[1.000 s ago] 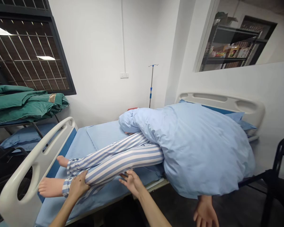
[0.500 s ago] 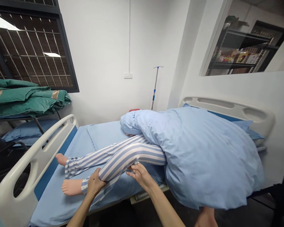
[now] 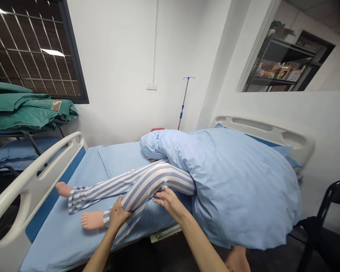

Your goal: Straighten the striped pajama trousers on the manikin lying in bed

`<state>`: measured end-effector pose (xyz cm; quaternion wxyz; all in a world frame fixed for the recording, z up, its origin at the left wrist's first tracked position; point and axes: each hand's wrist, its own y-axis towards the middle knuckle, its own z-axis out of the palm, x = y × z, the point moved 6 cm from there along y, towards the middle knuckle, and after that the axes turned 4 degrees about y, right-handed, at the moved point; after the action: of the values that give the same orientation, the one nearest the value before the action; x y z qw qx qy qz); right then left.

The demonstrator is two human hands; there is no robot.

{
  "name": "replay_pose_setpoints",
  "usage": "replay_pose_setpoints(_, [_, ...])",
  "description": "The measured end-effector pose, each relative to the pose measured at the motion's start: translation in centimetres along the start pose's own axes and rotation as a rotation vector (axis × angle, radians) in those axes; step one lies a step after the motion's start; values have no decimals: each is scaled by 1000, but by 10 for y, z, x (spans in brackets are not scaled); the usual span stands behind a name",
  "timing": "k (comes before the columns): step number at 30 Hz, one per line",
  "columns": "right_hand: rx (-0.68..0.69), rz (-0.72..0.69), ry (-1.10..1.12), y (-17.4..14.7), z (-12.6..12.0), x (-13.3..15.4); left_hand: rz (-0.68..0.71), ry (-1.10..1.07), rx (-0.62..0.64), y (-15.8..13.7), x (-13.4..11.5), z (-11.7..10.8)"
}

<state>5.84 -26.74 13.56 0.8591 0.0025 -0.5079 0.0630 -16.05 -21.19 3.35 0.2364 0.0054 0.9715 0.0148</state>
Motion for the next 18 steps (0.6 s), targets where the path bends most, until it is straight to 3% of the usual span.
replay_pose_setpoints(9, [-52, 29, 59, 1, 6, 15, 7, 0, 8, 6, -3, -7])
replay_pose_setpoints(18, [-86, 45, 0, -2, 2, 11, 45, -65, -38, 4, -4, 8])
